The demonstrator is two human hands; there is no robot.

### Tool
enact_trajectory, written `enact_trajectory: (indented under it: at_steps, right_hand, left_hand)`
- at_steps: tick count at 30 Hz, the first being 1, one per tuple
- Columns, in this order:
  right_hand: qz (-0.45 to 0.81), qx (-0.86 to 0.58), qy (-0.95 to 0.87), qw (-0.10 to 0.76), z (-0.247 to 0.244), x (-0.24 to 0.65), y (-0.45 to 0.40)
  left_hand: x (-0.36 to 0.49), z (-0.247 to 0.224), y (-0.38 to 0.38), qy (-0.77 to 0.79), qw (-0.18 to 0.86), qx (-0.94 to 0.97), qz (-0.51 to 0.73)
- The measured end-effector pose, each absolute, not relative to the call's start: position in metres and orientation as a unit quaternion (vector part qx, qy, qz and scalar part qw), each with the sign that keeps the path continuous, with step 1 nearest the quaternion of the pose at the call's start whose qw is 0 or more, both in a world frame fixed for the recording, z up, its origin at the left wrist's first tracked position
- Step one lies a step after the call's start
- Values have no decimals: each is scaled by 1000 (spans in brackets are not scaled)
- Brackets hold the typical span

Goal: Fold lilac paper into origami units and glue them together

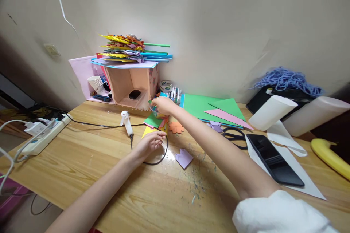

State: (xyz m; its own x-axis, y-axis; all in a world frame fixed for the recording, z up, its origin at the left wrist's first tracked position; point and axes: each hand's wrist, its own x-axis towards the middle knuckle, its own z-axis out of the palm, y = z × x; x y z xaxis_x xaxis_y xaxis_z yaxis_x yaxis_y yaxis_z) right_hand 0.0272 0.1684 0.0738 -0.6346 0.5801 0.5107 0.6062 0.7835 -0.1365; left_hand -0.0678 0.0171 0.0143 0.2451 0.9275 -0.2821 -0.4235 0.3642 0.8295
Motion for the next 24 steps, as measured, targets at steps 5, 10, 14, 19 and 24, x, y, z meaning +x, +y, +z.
enact_trajectory:
  at_steps: [5,10,14,19,24]
  right_hand:
    - [-25,-350,-908,229,86,33,161]
    - [-5,-396,-863,313,83,59,137]
    - [97,-359,-863,341,68,99,98]
    - [214,-302,-914,164,48,153,44]
    - [135,-279,-940,143,19,167,11]
  left_hand:
    - [-66,12,18,401,716,343,457]
    - [-60,13,15,466,604,479,434]
    - [-53,16,2,475,344,718,375]
    - [-47,11,-9,415,197,846,269]
    - [-43,6,-5,437,180,845,251]
